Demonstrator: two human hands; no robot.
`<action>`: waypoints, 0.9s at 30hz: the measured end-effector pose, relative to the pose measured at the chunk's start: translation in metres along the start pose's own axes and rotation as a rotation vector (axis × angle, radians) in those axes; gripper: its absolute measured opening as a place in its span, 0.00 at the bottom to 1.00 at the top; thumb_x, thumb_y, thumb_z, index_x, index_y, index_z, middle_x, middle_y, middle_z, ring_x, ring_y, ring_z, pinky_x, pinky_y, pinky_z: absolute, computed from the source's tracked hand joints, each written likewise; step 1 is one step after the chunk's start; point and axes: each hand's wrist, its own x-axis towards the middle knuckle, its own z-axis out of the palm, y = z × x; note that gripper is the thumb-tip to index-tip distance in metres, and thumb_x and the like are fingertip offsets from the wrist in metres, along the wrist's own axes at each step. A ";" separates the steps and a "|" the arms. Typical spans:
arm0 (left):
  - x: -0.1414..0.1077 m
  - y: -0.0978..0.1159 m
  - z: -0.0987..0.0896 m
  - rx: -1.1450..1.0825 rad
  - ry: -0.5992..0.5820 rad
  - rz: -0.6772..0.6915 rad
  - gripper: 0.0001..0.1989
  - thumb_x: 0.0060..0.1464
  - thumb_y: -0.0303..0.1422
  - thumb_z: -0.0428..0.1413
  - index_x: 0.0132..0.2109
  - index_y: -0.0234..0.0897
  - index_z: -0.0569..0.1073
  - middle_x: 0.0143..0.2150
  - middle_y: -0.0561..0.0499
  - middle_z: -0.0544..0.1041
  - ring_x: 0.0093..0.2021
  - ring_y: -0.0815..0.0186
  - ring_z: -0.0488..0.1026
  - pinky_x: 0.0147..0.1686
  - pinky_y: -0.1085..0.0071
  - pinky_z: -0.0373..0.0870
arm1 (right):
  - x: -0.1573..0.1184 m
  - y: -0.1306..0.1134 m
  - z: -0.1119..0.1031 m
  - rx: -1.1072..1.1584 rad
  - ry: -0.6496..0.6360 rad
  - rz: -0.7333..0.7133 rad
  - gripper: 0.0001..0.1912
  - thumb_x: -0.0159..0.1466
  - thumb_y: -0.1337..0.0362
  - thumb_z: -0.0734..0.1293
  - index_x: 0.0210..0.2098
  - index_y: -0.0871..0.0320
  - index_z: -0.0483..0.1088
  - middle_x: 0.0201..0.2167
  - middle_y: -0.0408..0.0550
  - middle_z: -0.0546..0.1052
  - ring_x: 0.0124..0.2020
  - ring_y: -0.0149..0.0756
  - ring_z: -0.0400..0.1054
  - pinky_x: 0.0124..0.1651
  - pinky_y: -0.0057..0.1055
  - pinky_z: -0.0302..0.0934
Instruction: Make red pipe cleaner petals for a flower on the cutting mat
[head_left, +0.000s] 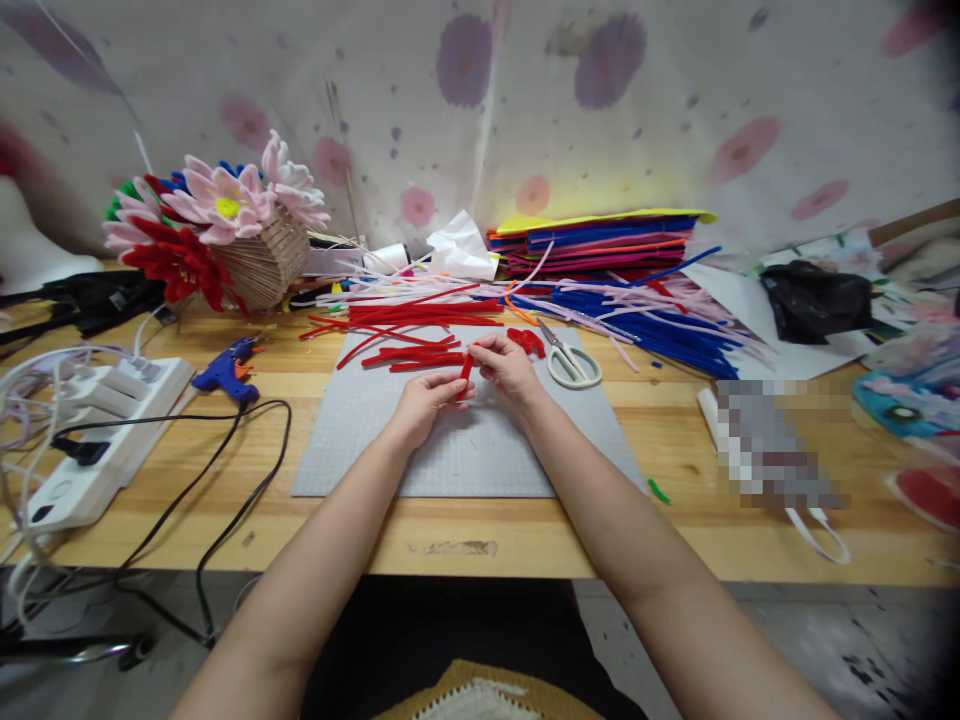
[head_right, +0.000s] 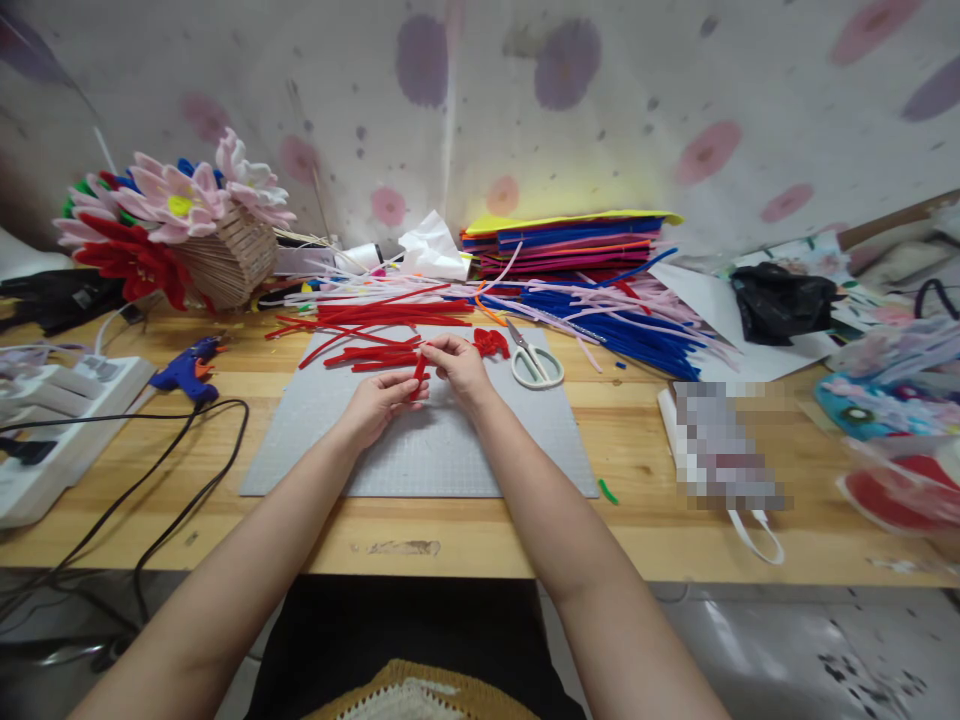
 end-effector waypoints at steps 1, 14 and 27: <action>0.000 -0.001 0.000 0.004 -0.001 0.011 0.17 0.36 0.31 0.64 0.37 0.29 0.74 0.34 0.44 0.77 0.33 0.65 0.75 0.33 0.70 0.71 | 0.000 0.000 0.001 -0.002 0.012 -0.008 0.14 0.41 0.60 0.72 0.20 0.59 0.64 0.17 0.37 0.67 0.17 0.21 0.55 0.17 0.22 0.42; -0.002 0.008 -0.004 -0.176 -0.128 -0.146 0.08 0.44 0.22 0.58 0.35 0.29 0.74 0.28 0.48 0.77 0.26 0.73 0.74 0.26 0.80 0.70 | -0.002 0.002 -0.009 0.201 -0.163 0.171 0.15 0.43 0.59 0.73 0.25 0.58 0.65 0.20 0.37 0.67 0.18 0.20 0.55 0.16 0.19 0.41; -0.002 0.002 -0.002 -0.076 -0.168 -0.124 0.09 0.41 0.24 0.61 0.33 0.28 0.73 0.30 0.46 0.77 0.28 0.70 0.74 0.28 0.76 0.70 | -0.002 -0.008 -0.011 0.233 -0.125 0.150 0.13 0.41 0.69 0.72 0.17 0.60 0.61 0.15 0.36 0.63 0.14 0.17 0.43 0.15 0.21 0.38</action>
